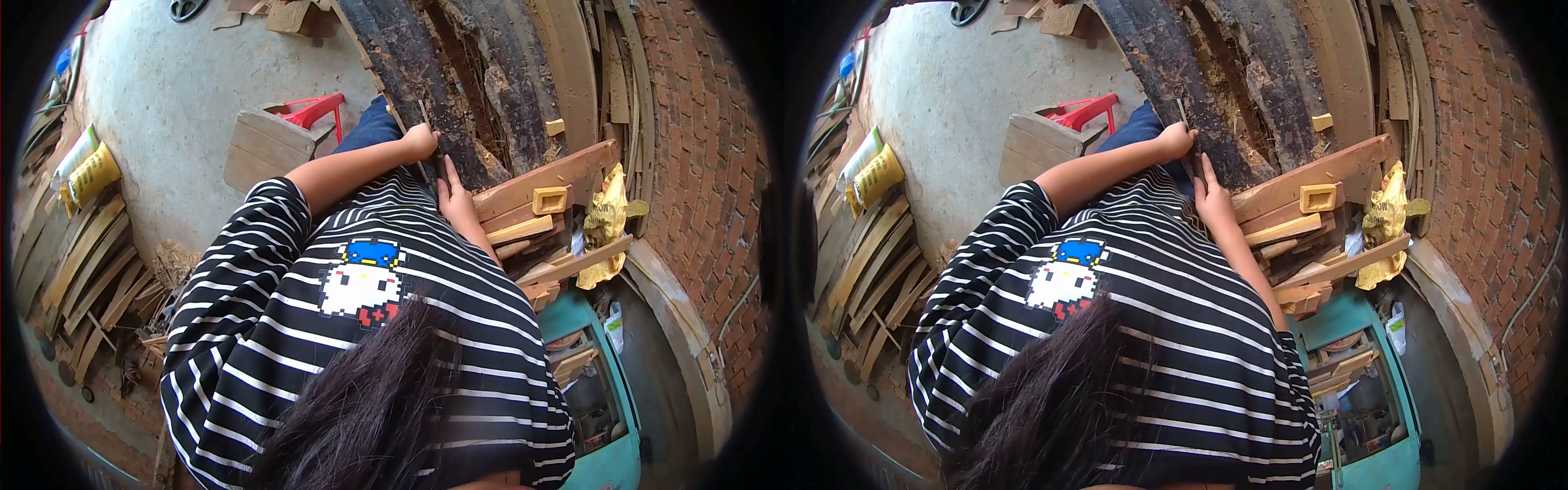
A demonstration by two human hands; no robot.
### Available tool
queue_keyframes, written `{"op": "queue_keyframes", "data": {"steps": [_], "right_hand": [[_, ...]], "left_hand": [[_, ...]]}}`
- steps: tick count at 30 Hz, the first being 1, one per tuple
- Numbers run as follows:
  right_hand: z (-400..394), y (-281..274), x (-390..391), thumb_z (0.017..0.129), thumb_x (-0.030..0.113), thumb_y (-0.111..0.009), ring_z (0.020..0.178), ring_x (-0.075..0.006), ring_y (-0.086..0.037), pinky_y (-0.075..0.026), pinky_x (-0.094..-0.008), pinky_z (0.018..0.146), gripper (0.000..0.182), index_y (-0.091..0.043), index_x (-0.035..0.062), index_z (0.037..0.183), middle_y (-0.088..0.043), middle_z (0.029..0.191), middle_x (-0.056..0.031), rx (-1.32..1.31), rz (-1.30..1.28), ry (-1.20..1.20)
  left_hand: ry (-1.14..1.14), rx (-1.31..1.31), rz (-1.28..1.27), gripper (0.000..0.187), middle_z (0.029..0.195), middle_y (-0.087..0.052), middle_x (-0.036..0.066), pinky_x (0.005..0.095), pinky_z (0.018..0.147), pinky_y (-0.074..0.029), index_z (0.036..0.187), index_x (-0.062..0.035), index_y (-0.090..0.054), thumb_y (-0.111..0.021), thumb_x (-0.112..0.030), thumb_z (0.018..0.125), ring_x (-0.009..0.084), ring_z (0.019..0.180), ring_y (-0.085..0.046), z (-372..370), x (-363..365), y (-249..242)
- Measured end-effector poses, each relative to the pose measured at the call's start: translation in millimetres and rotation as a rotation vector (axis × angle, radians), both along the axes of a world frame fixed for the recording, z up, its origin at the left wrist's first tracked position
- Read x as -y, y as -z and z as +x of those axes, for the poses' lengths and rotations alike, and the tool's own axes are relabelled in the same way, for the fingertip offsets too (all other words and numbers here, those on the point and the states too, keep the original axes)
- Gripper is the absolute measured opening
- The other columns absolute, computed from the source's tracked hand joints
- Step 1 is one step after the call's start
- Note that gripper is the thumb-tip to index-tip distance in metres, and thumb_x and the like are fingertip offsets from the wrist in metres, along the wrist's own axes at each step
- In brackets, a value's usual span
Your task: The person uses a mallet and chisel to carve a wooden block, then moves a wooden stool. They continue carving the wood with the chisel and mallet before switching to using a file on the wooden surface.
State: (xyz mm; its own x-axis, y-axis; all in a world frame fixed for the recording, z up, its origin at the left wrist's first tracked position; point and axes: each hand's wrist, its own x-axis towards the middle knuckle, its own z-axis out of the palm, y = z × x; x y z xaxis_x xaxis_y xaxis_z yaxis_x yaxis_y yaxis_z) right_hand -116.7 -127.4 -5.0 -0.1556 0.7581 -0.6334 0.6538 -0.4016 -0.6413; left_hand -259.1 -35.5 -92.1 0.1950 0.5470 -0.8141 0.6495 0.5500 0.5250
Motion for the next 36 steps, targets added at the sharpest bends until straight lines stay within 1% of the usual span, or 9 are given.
{"op": "queue_keyframes", "data": {"steps": [7,9,11,14,17,19,24,26,36], "right_hand": [[-2.2,20.1,3.7,0.093,0.026,-0.048,0.09,-0.045,-0.06,-0.049,-0.0463,0.071,0.053,-0.028,0.0252,0.143,-0.061,0.094,-0.0311,0.02,0.019,0.023],[-2.2,35.7,9.0,0.093,0.028,-0.046,0.078,-0.046,-0.06,-0.049,-0.0509,0.064,0.054,-0.026,0.028,0.143,-0.063,0.082,-0.0274,0.043,0.182,-0.007],[-16.7,44.0,-14.2,0.093,0.028,-0.046,0.078,-0.0458,-0.06,-0.049,-0.0513,0.065,0.054,-0.025,0.0286,0.143,-0.063,0.081,-0.0272,0.076,0.199,-0.018],[-49.0,28.5,-65.8,0.092,0.031,-0.046,0.078,-0.0457,-0.06,-0.049,-0.0519,0.067,0.054,-0.026,0.0296,0.142,-0.063,0.08,-0.0269,0.131,0.141,-0.024],[-54.1,16.7,-81.2,0.093,0.032,-0.047,0.081,-0.0456,-0.06,-0.049,-0.0495,0.067,0.052,-0.03,0.0267,0.141,-0.062,0.082,-0.0287,0.08,0.133,0.009],[-44.3,11.4,-73.3,0.093,0.031,-0.047,0.083,-0.0454,-0.06,-0.049,-0.0473,0.067,0.051,-0.032,0.0256,0.141,-0.062,0.083,-0.0294,0.053,0.132,0.021],[-10.4,15.4,-19.8,0.092,0.03,-0.048,0.081,-0.0459,-0.06,-0.048,-0.0513,0.066,0.052,-0.031,0.0273,0.141,-0.062,0.082,-0.0285,0.045,0.114,0.034],[-1.7,19.0,-5.3,0.092,0.03,-0.048,0.08,-0.046,-0.06,-0.048,-0.0514,0.064,0.052,-0.031,0.0272,0.141,-0.062,0.082,-0.0285,0.031,0.145,0.029],[8.1,24.1,13.4,0.092,0.032,-0.048,0.079,-0.0472,-0.06,-0.048,-0.0515,0.064,0.053,-0.03,0.0278,0.142,-0.062,0.082,-0.0287,0.046,0.112,0.023]], "left_hand": [[-0.108,-0.09,0.234,0.036,0.083,-0.062,0.029,0.0452,0.069,-0.052,0.088,0.0072,-0.058,-0.05,-0.028,0.091,0.0396,0.081,-0.064,6.3,8.9,13.8],[-0.144,-0.085,0.244,0.035,0.084,-0.062,0.03,0.0452,0.071,-0.052,0.087,0.0066,-0.058,-0.051,-0.027,0.091,0.0402,0.082,-0.064,2.0,4.0,14.8],[-0.312,-0.086,0.149,0.03,0.087,-0.062,0.029,0.045,0.075,-0.05,0.087,0.0047,-0.059,-0.052,-0.024,0.091,0.0411,0.087,-0.062,-2.3,-17.3,-7.2],[-0.331,-0.26,0.329,0.033,0.087,-0.064,0.026,0.0439,0.074,-0.051,0.09,0.0031,-0.061,-0.053,-0.029,0.091,0.0379,0.087,-0.064,-21.0,-56.2,3.7],[-0.296,-0.171,0.198,0.035,0.085,-0.065,0.025,0.0426,0.072,-0.052,0.091,0.004,-0.062,-0.053,-0.03,0.091,0.0364,0.083,-0.065,-40.8,-81.1,-10.3],[-0.371,0.056,-0.075,0.038,0.083,-0.066,0.024,0.0415,0.071,-0.053,0.092,0.0046,-0.063,-0.052,-0.032,0.092,0.0345,0.081,-0.067,-40.8,-79.7,-21.8],[-0.068,-0.082,0.127,0.038,0.091,-0.065,0.023,0.043,0.074,-0.052,0.093,0.0031,-0.063,-0.058,-0.035,0.089,0.0359,0.088,-0.065,-8.7,-24.3,0.3],[-0.194,-0.043,0.08,0.039,0.089,-0.065,0.023,0.0425,0.074,-0.051,0.091,0.0031,-0.063,-0.057,-0.036,0.09,0.0346,0.083,-0.065,-0.3,-9.1,-8.6],[-0.008,-0.039,0.145,0.044,0.078,-0.065,0.022,0.041,0.068,-0.049,0.09,0.0037,-0.064,-0.056,-0.039,0.089,0.0338,0.077,-0.065,-0.8,4.2,13.4]]}}
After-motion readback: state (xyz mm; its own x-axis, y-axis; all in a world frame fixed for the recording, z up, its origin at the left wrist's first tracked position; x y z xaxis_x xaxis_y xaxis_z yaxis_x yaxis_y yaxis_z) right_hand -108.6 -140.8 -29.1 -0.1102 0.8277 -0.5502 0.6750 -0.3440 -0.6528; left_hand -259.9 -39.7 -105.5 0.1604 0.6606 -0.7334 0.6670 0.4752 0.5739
